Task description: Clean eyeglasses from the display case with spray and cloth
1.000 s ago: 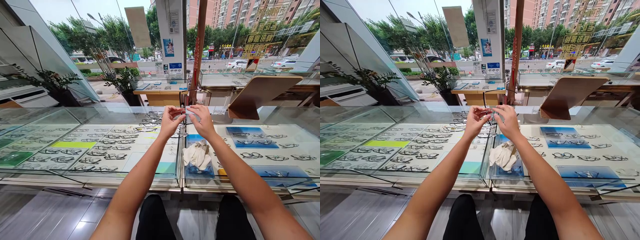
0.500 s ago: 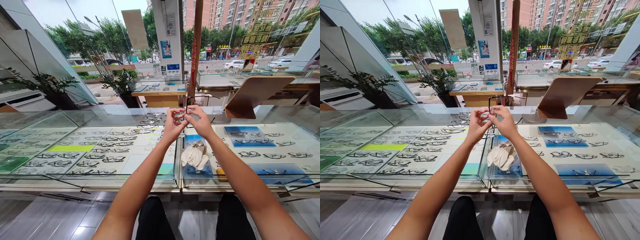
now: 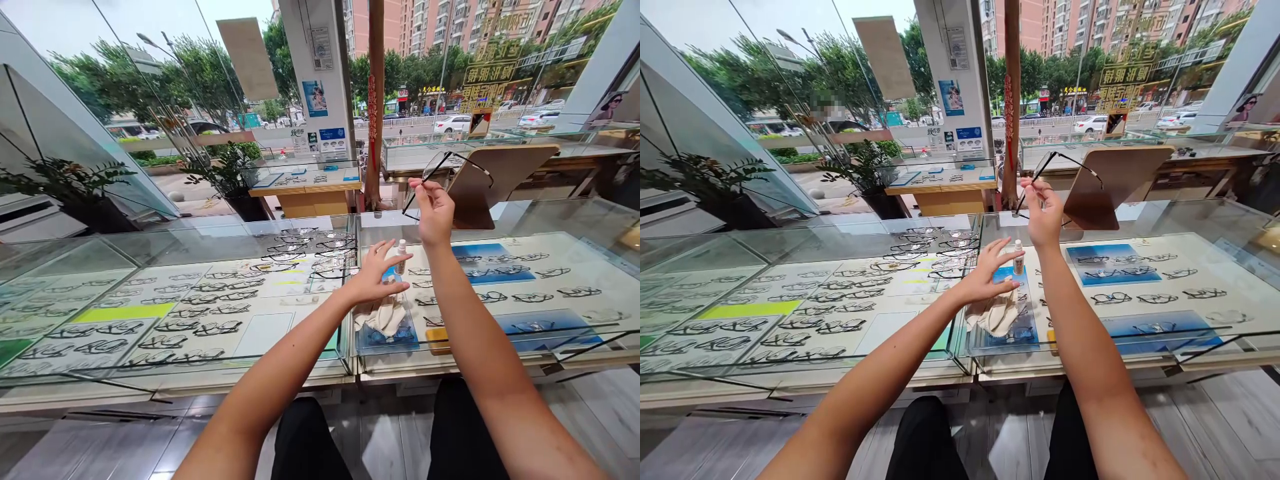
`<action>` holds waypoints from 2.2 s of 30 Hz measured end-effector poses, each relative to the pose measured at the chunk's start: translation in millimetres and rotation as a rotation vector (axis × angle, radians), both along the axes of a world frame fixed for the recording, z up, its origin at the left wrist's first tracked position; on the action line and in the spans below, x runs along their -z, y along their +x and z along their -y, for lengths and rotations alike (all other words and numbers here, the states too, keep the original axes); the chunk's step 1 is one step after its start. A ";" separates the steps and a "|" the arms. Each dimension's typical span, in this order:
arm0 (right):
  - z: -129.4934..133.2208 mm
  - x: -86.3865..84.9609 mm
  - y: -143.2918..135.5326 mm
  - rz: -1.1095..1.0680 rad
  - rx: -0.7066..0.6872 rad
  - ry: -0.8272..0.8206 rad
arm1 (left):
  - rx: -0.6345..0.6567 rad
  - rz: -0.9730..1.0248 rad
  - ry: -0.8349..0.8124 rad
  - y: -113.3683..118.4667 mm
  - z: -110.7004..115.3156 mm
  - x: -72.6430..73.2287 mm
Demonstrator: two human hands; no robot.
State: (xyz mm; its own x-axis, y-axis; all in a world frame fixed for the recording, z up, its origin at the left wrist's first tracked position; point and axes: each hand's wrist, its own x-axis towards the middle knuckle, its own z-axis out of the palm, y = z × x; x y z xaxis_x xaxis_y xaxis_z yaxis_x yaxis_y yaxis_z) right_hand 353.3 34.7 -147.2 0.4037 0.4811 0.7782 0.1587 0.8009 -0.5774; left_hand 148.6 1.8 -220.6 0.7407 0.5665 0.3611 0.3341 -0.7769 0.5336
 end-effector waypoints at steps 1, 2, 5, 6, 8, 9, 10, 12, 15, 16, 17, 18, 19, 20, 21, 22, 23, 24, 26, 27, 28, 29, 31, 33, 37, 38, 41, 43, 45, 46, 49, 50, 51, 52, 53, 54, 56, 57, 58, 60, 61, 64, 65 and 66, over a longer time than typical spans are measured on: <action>-0.2 0.8 -1.5 0.010 0.004 -0.015 | 0.002 -0.051 -0.016 2.5 0.5 1.1; -0.3 1.7 -3.1 0.025 0.011 -0.029 | 0.001 -0.091 -0.029 4.5 0.3 2.5; -1.2 4.8 -6.8 0.070 0.038 -0.061 | -0.006 -0.157 -0.039 7.9 -3.1 9.1; -1.9 6.0 -7.4 0.082 0.044 -0.068 | -0.007 -0.168 -0.040 8.6 -4.3 11.6; -3.7 8.7 -7.7 0.102 0.057 -0.078 | -0.006 -0.175 -0.040 9.6 -5.9 15.7; -4.7 10.0 -7.5 0.110 0.067 -0.082 | -0.005 -0.170 -0.038 9.8 -6.1 16.9; -5.7 11.2 -7.0 0.117 0.079 -0.085 | -0.009 -0.159 -0.035 9.7 -6.1 17.3; -7.5 13.1 -5.4 0.123 0.099 -0.087 | -0.038 -0.105 -0.016 7.5 -6.4 15.3; -9.3 15.0 -2.6 0.098 0.094 -0.073 | -0.152 0.073 0.056 -3.3 -11.4 6.3; -9.7 15.5 -2.2 0.082 0.085 -0.068 | -0.199 0.151 0.081 -8.9 -15.1 2.6; -9.9 16.3 -2.3 0.068 0.076 -0.068 | -0.243 0.236 0.093 -15.1 -19.8 -1.2; -9.9 17.2 -3.0 0.057 0.067 -0.074 | -0.281 0.325 0.079 -21.6 -25.2 -4.7; -9.8 18.2 -4.6 0.053 0.057 -0.088 | -0.312 0.425 0.036 -28.1 -31.1 -7.9; -9.5 19.5 -6.9 0.060 0.041 -0.108 | -0.334 0.537 -0.038 -34.1 -37.0 -10.9; -9.1 20.9 -10.1 0.073 0.020 -0.131 | -0.349 0.651 -0.132 -39.3 -42.6 -13.6; -8.4 22.3 -13.9 0.094 -0.007 -0.158 | -0.358 0.758 -0.233 -43.8 -47.5 -16.3; -7.5 23.6 -18.2 0.114 -0.035 -0.185 | -0.364 0.847 -0.326 -47.3 -51.4 -19.0; -6.4 24.7 -22.8 0.134 -0.066 -0.212 | -0.366 0.916 -0.406 -50.1 -54.0 -21.9; -3.4 26.1 -32.1 0.162 -0.146 -0.270 | -0.355 0.998 -0.537 -54.0 -55.7 -28.4; -1.5 26.4 -36.5 0.172 -0.202 -0.304 | -0.338 1.023 -0.594 -55.5 -55.0 -31.9; 0.5 26.4 -40.5 0.185 -0.269 -0.341 | -0.307 1.040 -0.652 -57.0 -53.5 -35.3; 2.6 26.3 -44.2 0.201 -0.340 -0.379 | -0.264 1.044 -0.713 -58.7 -51.5 -38.8; 6.8 26.0 -50.5 0.240 -0.471 -0.464 | -0.172 1.013 -0.825 -62.3 -47.2 -45.0; 10.4 26.2 -55.6 0.263 -0.572 -0.541 | -0.115 0.963 -0.887 -65.8 -43.7 -49.7; 15.5 27.5 -63.3 0.248 -0.703 -0.618 | -0.096 0.916 -0.869 -68.6 -42.8 -51.6; 16.3 27.8 -64.7 0.236 -0.725 -0.626 | -0.108 0.909 -0.849 -68.1 -43.9 -50.2; 18.2 28.9 -67.9 0.201 -0.785 -0.645 | -0.231 0.875 -0.691 -64.0 -48.8 -42.1; 19.0 29.9 -69.4 0.198 -0.816 -0.649 | -0.333 0.835 -0.523 -60.7 -51.9 -35.6; 19.5 31.2 -70.8 0.214 -0.831 -0.644 | -0.389 0.788 -0.378 -58.4 -53.7 -30.3; 19.7 31.7 -71.5 0.227 -0.835 -0.638 | -0.403 0.767 -0.324 -57.8 -54.3 -28.4; 20.4 32.7 -73.3 0.275 -0.847 -0.629 | -0.421 0.745 -0.224 -57.7 -55.3 -25.2; 20.6 32.5 -73.4 0.276 -0.851 -0.629 | -0.422 0.752 -0.221 -57.9 -55.5 -24.9; 20.6 32.1 -73.1 0.265 -0.852 -0.628 | -0.418 0.760 -0.234 -58.2 -55.7 -24.8; 20.3 31.3 -72.5 0.241 -0.850 -0.626 | -0.408 0.761 -0.251 -58.4 -55.6 -24.8; 19.9 30.4 -71.5 0.205 -0.843 -0.622 | -0.396 0.751 -0.262 -58.5 -55.0 -24.9; 19.3 29.2 -70.2 0.160 -0.830 -0.613 | -0.389 0.731 -0.256 -58.3 -53.9 -25.2; 18.0 26.8 -67.4 0.074 -0.785 -0.589 | -0.387 0.655 -0.189 -57.1 -49.7 -25.9; 17.5 25.6 -66.3 0.045 -0.760 -0.576 | -0.387 0.608 -0.140 -56.0 -46.8 -26.3; 17.2 24.6 -65.6 0.032 -0.738 -0.565 | -0.381 0.559 -0.095 -54.5 -43.6 -26.6; 17.3 23.3 -65.3 0.048 -0.716 -0.550 | -0.353 0.481 -0.029 -50.6 -37.8 -26.3; 17.5 23.1 -65.5 0.067 -0.718 -0.543 | -0.336 0.461 -0.008 -48.4 -35.8 -25.6; 17.3 23.0 -65.6 0.076 -0.722 -0.527 | -0.303 0.508 -0.067 -42.5 -35.4 -20.4; 16.8 22.9 -64.8 0.062 -0.714 -0.524 | -0.292 0.549 -0.121 -41.0 -36.9 -18.0; 16.0 22.8 -63.5 0.042 -0.703 -0.525 | -0.284 0.594 -0.177 -39.9 -38.7 -15.5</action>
State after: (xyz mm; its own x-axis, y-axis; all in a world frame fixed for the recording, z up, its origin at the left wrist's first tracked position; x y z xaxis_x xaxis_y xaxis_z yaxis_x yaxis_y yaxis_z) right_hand 289.8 18.7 -170.0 -0.1447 0.9075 0.3944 -0.2427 0.3539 -0.9033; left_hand 108.7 40.5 -205.1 0.2592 0.7978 0.5444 0.1231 -0.5864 0.8007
